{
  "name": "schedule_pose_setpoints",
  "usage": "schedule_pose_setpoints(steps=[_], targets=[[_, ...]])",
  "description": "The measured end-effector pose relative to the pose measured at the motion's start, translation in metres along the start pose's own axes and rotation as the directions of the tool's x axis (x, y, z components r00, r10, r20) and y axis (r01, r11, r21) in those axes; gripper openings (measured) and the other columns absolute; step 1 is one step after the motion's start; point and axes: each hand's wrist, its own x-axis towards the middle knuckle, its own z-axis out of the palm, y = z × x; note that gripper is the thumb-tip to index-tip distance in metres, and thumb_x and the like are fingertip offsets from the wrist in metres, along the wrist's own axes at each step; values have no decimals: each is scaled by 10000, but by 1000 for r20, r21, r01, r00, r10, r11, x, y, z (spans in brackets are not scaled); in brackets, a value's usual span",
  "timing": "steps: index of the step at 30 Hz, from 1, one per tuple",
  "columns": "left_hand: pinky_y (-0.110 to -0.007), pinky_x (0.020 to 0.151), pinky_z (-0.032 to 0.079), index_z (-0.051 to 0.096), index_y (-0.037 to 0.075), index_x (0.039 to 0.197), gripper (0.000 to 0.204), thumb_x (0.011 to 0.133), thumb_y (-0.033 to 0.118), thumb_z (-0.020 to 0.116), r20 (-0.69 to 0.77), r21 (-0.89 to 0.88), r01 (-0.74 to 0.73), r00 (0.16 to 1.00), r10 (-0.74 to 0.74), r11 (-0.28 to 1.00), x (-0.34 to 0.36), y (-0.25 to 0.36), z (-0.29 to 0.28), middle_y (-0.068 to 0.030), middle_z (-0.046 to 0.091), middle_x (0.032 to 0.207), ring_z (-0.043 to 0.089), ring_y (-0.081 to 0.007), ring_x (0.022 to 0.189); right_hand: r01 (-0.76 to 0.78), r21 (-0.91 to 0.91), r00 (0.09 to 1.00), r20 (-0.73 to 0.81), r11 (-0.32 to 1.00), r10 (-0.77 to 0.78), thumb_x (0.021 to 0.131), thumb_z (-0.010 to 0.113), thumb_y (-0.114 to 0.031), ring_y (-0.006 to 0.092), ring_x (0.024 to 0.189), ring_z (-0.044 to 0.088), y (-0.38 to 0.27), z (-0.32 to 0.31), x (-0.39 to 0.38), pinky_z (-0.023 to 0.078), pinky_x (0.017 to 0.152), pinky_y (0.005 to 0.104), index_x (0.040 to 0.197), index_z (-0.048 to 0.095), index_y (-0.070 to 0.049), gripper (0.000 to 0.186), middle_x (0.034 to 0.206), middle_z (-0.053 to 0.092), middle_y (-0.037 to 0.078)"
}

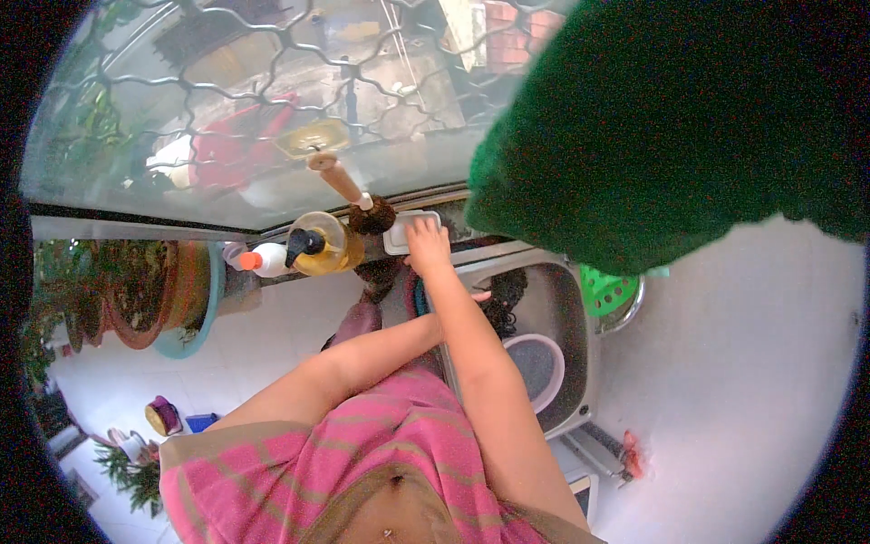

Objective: The person washes hairpieces in a basin inside a sink by scrubbing them with soap and rinsing them in water. The person then empties the basin, refills it with water from the tap, and washes another hairpiece.

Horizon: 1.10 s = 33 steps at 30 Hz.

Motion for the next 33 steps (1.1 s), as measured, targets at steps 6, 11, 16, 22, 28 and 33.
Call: schedule_pose_setpoints(steps=[6, 11, 16, 22, 28, 33], targets=[[-381, 843, 432, 586, 14, 934, 490, 794, 483, 584, 98, -11, -46, 994, 47, 999, -12, 8, -7, -128, 638, 947, 601, -259, 856, 4, -179, 997, 78, 984, 10, 653, 695, -166, 224, 995, 499, -5, 20, 11, 318, 833, 489, 967, 568, -134, 340, 961, 583, 22], [-388, 815, 441, 572, 32, 947, 484, 775, 483, 609, 47, -63, -186, 981, 189, 981, 8, 1, -23, -121, 632, 920, 597, -248, 834, 86, -122, 977, 206, 989, -59, 701, 665, -220, 221, 943, 554, -2, 12, 13, 308, 829, 495, 950, 598, -150, 267, 932, 609, 23], [-415, 794, 447, 573, 72, 882, 435, 785, 495, 591, 69, -61, -295, 952, 299, 954, 15, 4, -23, -108, 624, 869, 590, -238, 821, 17, -122, 979, 201, 992, 8, 738, 641, -259, 219, 765, 610, 11, -11, 8, 322, 817, 463, 841, 643, -155, 146, 840, 631, 38], [-376, 808, 471, 599, 93, 914, 380, 812, 448, 510, 103, -168, -286, 947, 306, 943, 24, 13, -28, -77, 633, 971, 606, -229, 882, -65, 334, 885, -416, 940, 208, 740, 605, -167, 338, 695, 571, 9, -66, -44, 454, 602, 428, 824, 613, -85, 117, 769, 582, 106], [-379, 870, 435, 603, 129, 973, 364, 792, 442, 564, 334, -88, -196, 918, 214, 977, 4, 2, 36, -83, 624, 999, 580, -251, 939, -512, 384, 620, -454, 768, 640, 683, 618, -131, 336, 1009, 456, -7, -104, -173, 353, 829, 460, 1108, 526, -124, 435, 1038, 491, 135], [-346, 891, 420, 551, 92, 1090, 376, 867, 375, 442, 277, 35, -253, 932, 233, 967, 14, -58, 95, -63, 589, 1075, 556, -207, 987, -461, 766, 199, -402, 447, 894, 800, 600, -258, 382, 1041, 386, 49, -82, -211, 315, 902, 421, 1038, 464, 26, 395, 1114, 393, 209]])
